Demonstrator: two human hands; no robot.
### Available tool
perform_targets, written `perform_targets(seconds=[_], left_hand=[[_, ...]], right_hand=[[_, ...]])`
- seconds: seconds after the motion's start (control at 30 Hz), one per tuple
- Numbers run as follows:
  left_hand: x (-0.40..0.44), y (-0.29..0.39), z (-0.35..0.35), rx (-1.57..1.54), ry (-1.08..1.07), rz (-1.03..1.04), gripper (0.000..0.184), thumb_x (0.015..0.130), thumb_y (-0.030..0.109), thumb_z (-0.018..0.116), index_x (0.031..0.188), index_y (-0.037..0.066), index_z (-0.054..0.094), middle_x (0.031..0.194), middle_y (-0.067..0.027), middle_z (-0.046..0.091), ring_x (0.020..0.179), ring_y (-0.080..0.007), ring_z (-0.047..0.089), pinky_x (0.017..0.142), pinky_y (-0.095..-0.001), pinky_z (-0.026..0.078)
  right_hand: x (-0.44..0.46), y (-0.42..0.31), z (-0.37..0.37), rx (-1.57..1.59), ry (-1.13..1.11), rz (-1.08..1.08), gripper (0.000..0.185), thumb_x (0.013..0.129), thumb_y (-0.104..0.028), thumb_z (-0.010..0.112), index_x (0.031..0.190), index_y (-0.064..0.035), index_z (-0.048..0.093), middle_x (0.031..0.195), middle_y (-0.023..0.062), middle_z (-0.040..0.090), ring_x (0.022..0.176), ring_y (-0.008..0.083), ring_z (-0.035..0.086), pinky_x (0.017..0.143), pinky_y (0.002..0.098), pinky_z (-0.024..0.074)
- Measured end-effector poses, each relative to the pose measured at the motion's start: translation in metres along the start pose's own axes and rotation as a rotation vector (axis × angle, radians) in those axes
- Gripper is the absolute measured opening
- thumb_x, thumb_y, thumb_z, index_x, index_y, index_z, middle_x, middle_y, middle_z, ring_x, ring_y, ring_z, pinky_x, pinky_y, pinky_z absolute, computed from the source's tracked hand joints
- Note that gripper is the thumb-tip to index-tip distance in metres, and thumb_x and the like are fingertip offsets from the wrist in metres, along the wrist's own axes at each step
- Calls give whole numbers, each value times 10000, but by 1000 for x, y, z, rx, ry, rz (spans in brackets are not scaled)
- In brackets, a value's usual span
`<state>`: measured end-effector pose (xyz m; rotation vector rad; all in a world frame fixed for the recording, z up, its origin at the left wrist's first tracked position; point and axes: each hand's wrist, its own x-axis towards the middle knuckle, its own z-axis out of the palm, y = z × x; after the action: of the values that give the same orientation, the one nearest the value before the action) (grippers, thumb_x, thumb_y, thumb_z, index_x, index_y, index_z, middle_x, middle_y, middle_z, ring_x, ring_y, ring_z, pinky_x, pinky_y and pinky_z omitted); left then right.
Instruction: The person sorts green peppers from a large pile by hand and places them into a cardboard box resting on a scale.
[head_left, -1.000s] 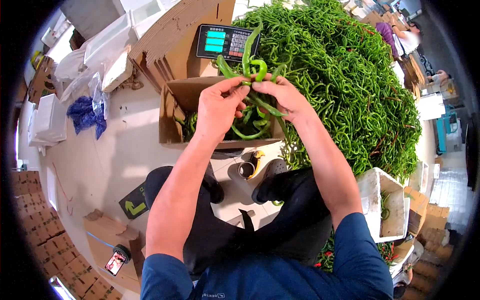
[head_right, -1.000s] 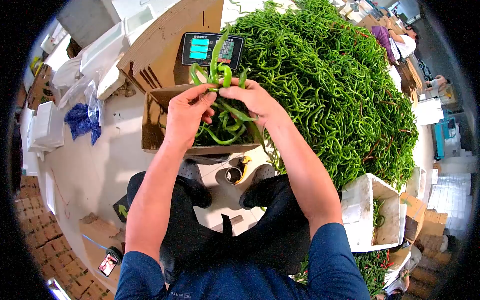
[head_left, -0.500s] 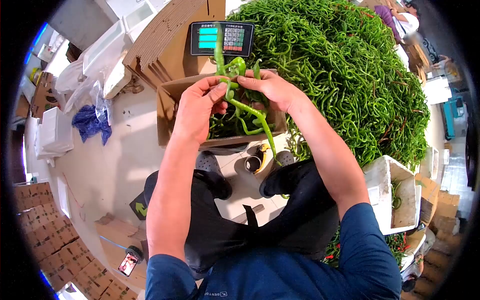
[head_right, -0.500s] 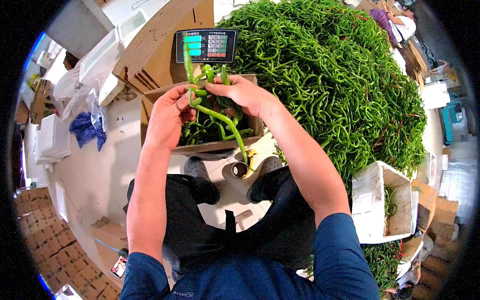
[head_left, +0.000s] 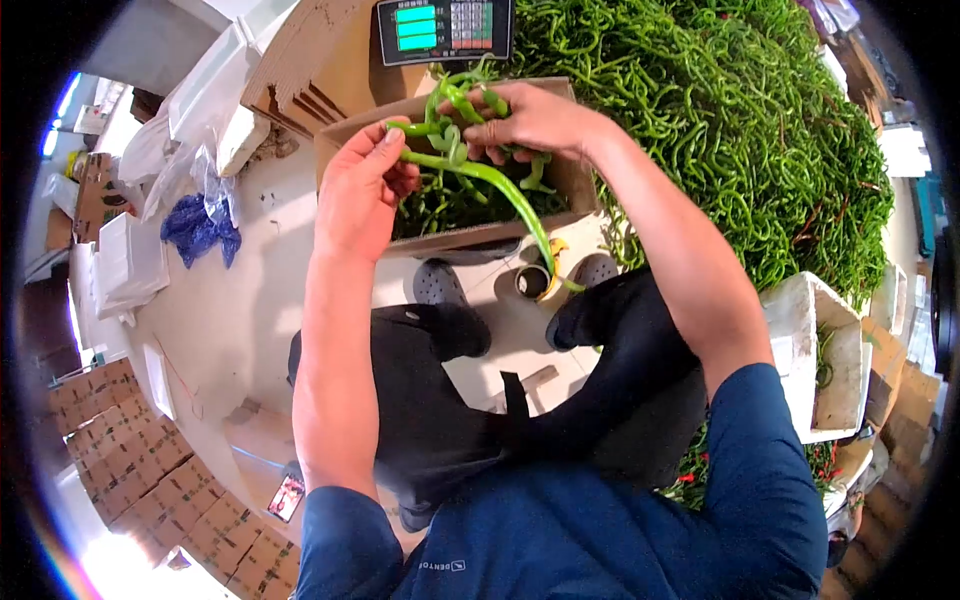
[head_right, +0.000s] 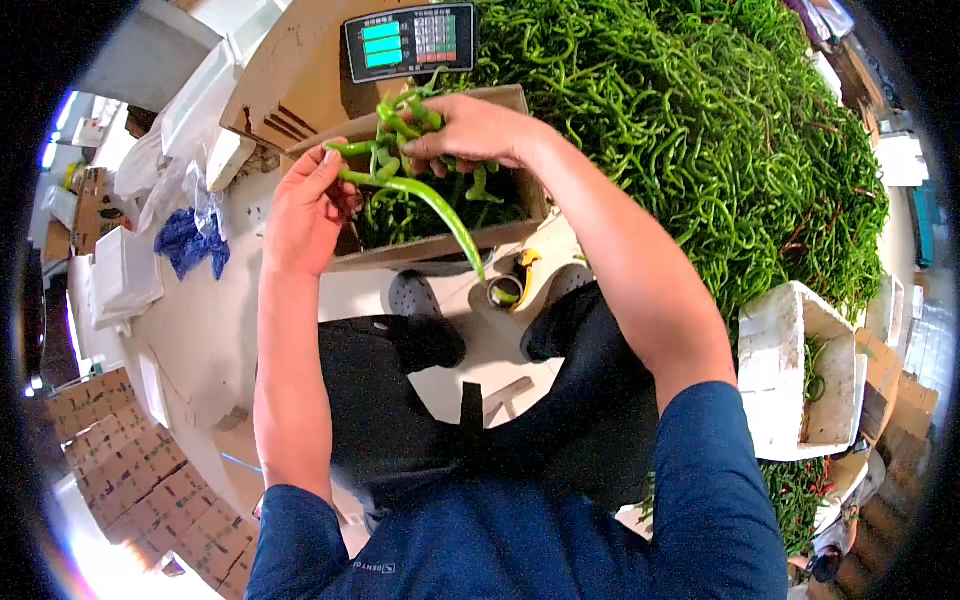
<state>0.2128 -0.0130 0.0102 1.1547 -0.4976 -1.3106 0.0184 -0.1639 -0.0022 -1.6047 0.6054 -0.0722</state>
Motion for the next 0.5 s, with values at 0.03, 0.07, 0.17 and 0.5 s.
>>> perform_targets(seconds=[0.03, 0.07, 0.17, 0.5], left_hand=[[-1, 1, 0, 7, 7, -4, 198, 982, 118, 609, 1163, 43, 642, 918, 1, 640, 709, -95, 572, 645, -233, 486], [-3, 2, 0, 14, 12, -6, 198, 984, 115, 604, 1166, 44, 640, 923, -1, 639, 715, -96, 573, 651, -237, 488], [-6, 6, -3, -15, -12, 9, 202, 994, 119, 591, 1179, 53, 634, 933, -9, 638, 717, -97, 569, 656, -241, 491], [-31, 31, -28, -173, -40, 286, 170, 991, 135, 597, 1143, 60, 612, 899, -57, 628, 822, -175, 623, 690, -288, 507]], right_hand=[[2, 2, 0, -3, -8, -9, 467, 959, -205, 634, 1413, -165, 531, 874, -14, 665, 690, 46, 578, 531, 186, 395], [4, 2, 0, -1, -18, -25, 483, 951, -209, 643, 1418, -166, 525, 855, -12, 661, 696, 44, 580, 530, 189, 394], [4, -3, 0, -20, -6, -31, 527, 938, -214, 650, 1439, -155, 497, 816, 4, 656, 682, 51, 586, 519, 194, 393], [-25, -20, -25, 31, 64, -18, 565, 912, -229, 661, 1436, -141, 470, 777, 14, 652, 647, 91, 610, 482, 205, 367]])
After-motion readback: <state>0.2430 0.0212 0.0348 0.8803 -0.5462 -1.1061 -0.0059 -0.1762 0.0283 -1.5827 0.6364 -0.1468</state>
